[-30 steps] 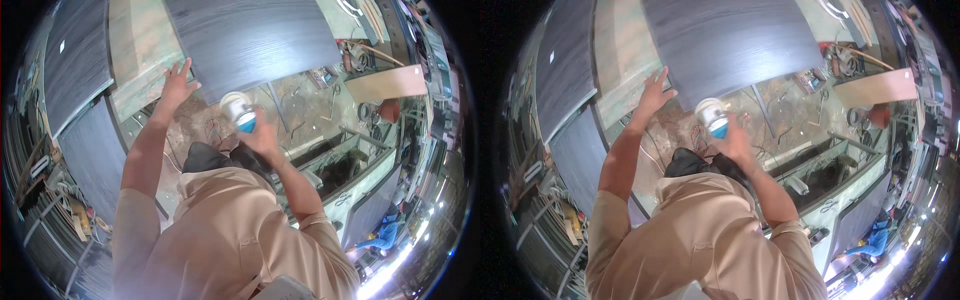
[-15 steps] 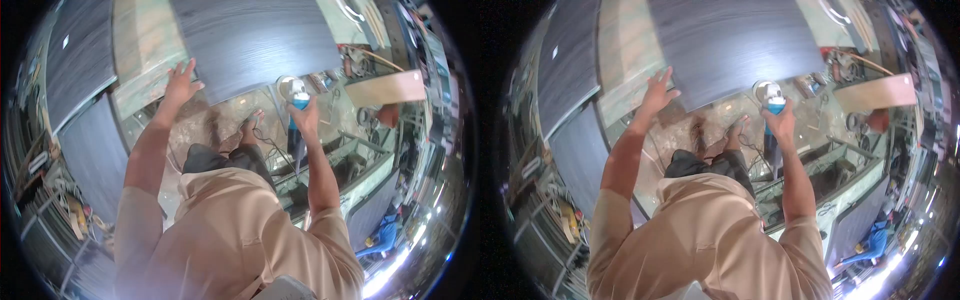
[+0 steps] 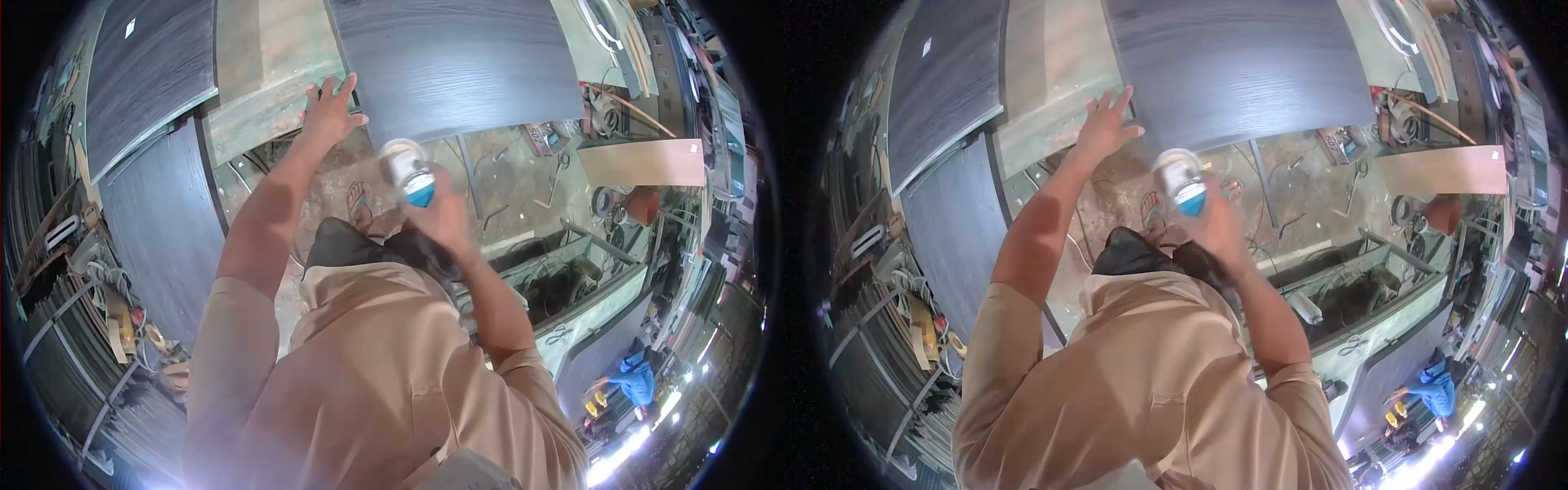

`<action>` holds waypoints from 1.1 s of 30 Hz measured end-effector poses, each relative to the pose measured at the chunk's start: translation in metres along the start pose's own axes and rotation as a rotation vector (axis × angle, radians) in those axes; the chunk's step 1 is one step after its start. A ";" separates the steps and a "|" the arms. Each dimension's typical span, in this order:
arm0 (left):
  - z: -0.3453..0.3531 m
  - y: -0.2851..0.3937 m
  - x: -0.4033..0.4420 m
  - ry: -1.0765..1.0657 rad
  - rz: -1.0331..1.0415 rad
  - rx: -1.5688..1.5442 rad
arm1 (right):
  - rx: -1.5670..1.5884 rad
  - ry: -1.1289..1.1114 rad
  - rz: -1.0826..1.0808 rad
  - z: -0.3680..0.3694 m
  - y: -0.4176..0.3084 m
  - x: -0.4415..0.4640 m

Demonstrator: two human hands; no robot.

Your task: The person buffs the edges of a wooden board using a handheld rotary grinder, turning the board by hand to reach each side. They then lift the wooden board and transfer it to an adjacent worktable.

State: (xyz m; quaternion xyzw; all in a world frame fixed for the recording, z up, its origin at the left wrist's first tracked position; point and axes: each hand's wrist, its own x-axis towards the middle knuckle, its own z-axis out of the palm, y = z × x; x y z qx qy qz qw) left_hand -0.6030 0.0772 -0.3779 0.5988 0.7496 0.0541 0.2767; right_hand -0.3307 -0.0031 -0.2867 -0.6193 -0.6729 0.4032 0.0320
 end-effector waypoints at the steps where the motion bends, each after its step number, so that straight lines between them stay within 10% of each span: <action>1: -0.005 0.002 -0.003 -0.020 -0.028 0.001 | 0.001 -0.003 -0.002 -0.009 0.006 0.002; 8: -0.004 0.004 -0.002 -0.031 -0.025 -0.022 | 0.076 0.388 0.108 -0.031 0.044 0.012; 18: 0.016 -0.020 0.013 0.034 0.074 0.029 | 0.034 0.054 0.007 -0.005 0.012 0.000; 26: 0.008 -0.011 0.007 0.029 0.012 -0.004 | 0.187 0.423 0.195 -0.095 0.085 0.044; 33: -0.006 0.002 -0.005 0.028 0.007 0.032 | 0.263 0.173 0.031 -0.027 0.028 0.009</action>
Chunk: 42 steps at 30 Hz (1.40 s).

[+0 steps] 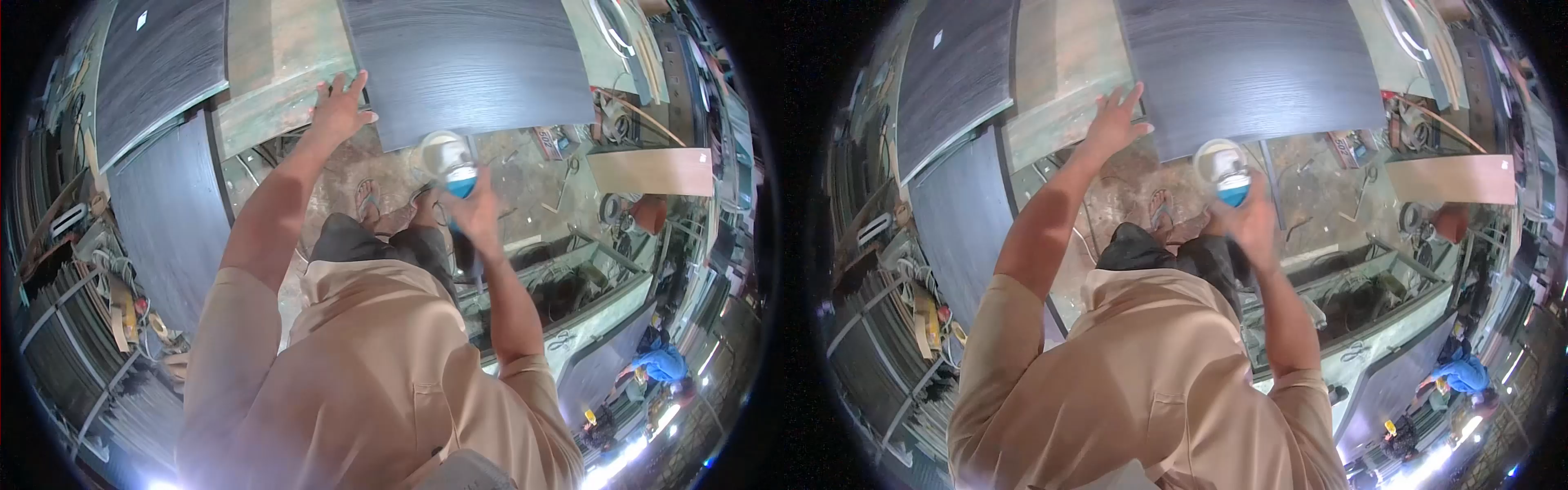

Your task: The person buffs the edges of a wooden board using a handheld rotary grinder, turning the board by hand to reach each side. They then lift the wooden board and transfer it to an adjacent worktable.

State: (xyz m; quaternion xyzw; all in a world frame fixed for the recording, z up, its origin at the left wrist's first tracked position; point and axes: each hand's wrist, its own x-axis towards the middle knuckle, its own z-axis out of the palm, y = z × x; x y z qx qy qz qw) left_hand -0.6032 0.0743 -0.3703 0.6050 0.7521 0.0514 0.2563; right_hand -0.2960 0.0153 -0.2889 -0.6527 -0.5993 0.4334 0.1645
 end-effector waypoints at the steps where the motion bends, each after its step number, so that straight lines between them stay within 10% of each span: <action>1: -0.001 0.000 0.000 -0.005 0.008 -0.001 | -0.087 -0.028 -0.037 0.017 0.002 -0.007; 42: 0.001 0.003 0.003 -0.069 -0.053 -0.032 | -0.117 -0.021 -0.049 0.031 -0.009 -0.018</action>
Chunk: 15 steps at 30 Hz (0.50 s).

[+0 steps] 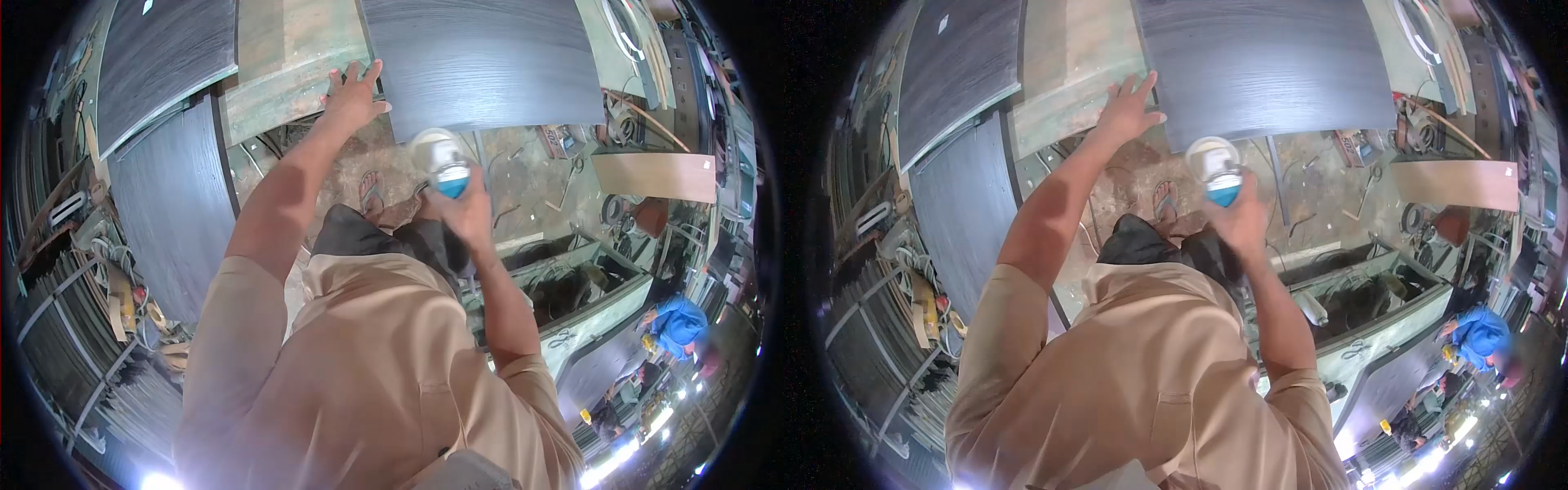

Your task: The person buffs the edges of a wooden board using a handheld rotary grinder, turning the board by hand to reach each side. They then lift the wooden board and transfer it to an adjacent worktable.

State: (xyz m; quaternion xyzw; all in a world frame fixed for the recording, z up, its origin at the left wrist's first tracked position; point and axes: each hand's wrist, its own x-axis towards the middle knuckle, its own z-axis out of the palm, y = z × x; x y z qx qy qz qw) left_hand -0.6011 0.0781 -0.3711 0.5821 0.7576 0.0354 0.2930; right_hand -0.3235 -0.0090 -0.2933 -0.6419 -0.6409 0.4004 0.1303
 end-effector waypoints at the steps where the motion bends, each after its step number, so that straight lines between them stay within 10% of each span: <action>1: -0.001 0.000 0.000 -0.011 -0.002 -0.006 | 0.008 0.005 0.007 0.011 -0.005 -0.004; 7: 0.001 -0.003 0.002 0.028 0.038 0.073 | -0.153 -0.197 -0.004 0.033 -0.019 -0.011; 15: -0.003 0.003 -0.003 0.008 0.003 0.042 | 0.028 0.121 0.123 -0.027 0.016 0.015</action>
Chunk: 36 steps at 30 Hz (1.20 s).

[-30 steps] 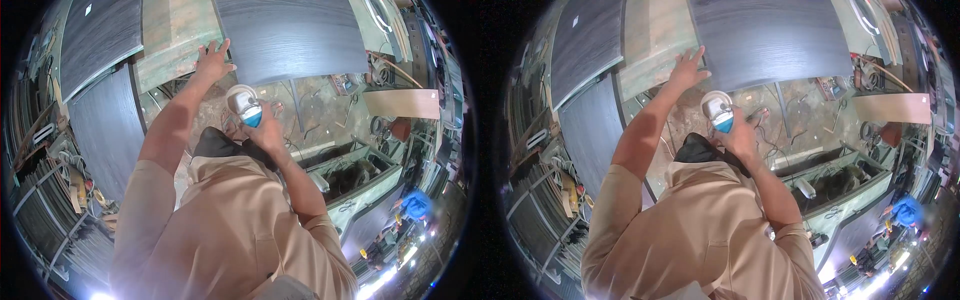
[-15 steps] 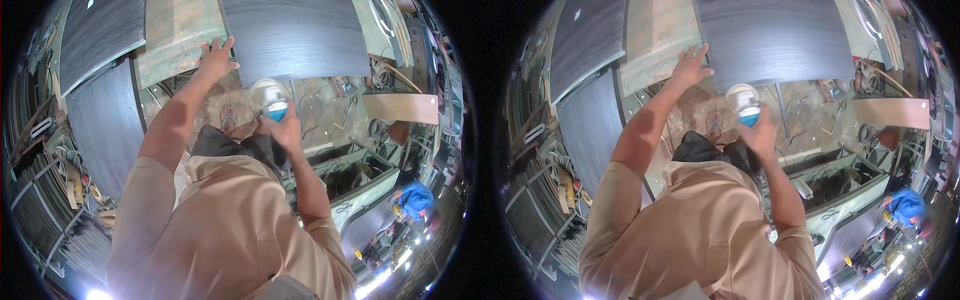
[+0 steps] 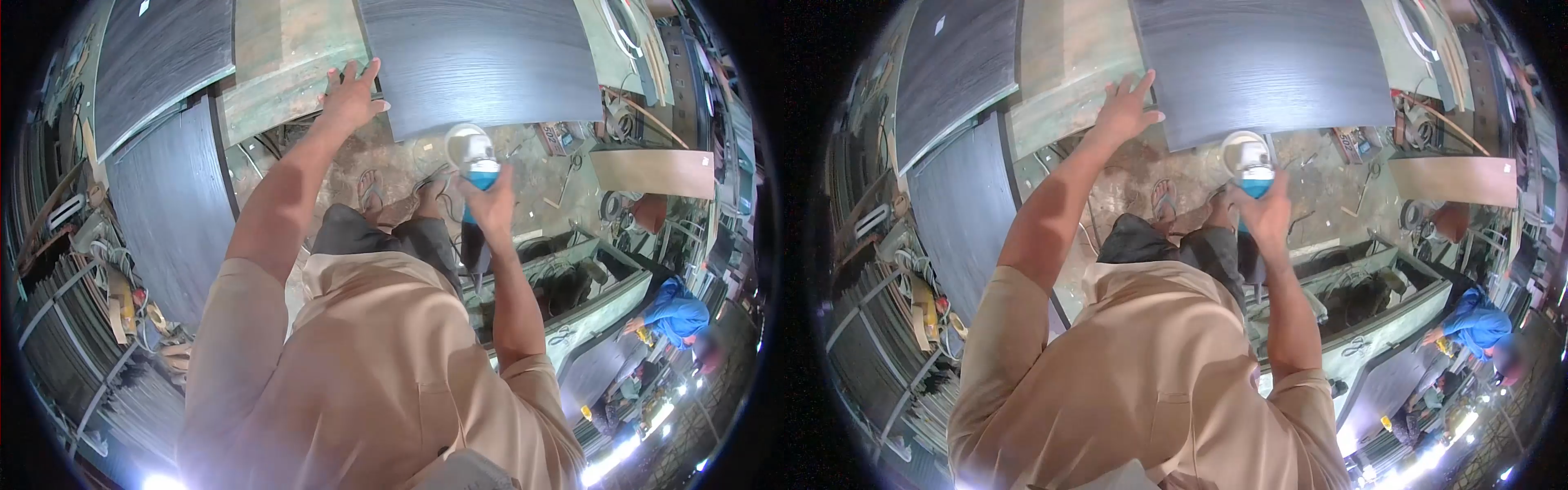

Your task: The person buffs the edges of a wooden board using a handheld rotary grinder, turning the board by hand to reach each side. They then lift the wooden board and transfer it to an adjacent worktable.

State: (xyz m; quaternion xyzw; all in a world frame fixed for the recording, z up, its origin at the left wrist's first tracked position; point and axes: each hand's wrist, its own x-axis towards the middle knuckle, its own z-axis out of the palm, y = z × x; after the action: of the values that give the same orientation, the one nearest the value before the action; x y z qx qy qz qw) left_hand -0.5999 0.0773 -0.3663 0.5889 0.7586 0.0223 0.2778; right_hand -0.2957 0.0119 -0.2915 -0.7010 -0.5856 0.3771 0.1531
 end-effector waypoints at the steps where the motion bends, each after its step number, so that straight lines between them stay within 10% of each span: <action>1: -0.002 0.001 -0.001 -0.013 -0.007 -0.007 | -0.002 -0.003 -0.006 0.001 0.001 0.001; 12: 0.008 -0.013 0.010 -0.003 0.042 -0.007 | -0.216 -0.231 -0.139 0.046 -0.017 -0.027; 24: -0.004 -0.001 -0.003 0.018 0.030 0.015 | -0.007 0.122 -0.010 -0.023 0.009 0.016; 36: 0.003 -0.011 0.005 0.045 0.111 0.025 | -0.157 -0.185 0.033 -0.017 -0.007 0.011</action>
State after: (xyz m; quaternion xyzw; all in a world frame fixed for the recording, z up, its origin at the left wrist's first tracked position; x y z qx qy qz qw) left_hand -0.6095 0.0775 -0.3745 0.6327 0.7312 0.0414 0.2516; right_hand -0.2881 0.0273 -0.2796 -0.6827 -0.6133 0.3955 0.0367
